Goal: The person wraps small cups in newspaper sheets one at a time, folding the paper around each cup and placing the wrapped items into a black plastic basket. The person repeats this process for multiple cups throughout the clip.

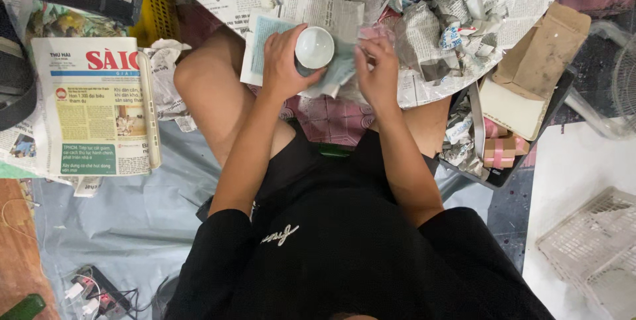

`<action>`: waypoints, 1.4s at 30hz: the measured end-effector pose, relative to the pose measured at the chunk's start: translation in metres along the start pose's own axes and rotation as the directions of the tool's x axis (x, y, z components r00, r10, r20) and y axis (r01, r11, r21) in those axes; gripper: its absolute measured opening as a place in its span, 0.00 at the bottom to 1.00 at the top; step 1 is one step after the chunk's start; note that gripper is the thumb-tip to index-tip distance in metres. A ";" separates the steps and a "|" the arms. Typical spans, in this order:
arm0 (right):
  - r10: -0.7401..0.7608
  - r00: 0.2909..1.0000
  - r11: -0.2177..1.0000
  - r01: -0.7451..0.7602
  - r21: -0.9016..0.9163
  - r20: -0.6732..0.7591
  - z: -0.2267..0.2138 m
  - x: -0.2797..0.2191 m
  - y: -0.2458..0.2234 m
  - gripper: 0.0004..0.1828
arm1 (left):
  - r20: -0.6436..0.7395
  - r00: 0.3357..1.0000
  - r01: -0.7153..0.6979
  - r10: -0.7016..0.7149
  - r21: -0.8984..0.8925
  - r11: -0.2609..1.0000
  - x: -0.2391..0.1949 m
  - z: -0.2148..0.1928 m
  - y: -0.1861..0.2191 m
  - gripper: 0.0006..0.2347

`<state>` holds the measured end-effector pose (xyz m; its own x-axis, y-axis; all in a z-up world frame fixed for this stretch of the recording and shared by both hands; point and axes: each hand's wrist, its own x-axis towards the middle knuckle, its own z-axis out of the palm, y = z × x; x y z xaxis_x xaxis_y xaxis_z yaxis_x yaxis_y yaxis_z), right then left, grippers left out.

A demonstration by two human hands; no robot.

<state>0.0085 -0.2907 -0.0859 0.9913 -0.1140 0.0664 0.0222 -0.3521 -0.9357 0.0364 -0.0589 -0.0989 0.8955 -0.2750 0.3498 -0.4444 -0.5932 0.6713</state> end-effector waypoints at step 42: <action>-0.559 0.662 0.696 0.702 -0.151 0.498 0.006 0.020 -0.032 0.25 | 0.252 0.963 -0.095 0.093 -0.003 0.995 0.060 0.009 -0.018 0.16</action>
<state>0.0284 -0.2757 -0.0567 0.7088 0.5846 0.3948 0.6915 -0.4652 -0.5527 0.0984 -0.0716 -0.0966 0.8271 -0.5108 0.2345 -0.5278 -0.5623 0.6366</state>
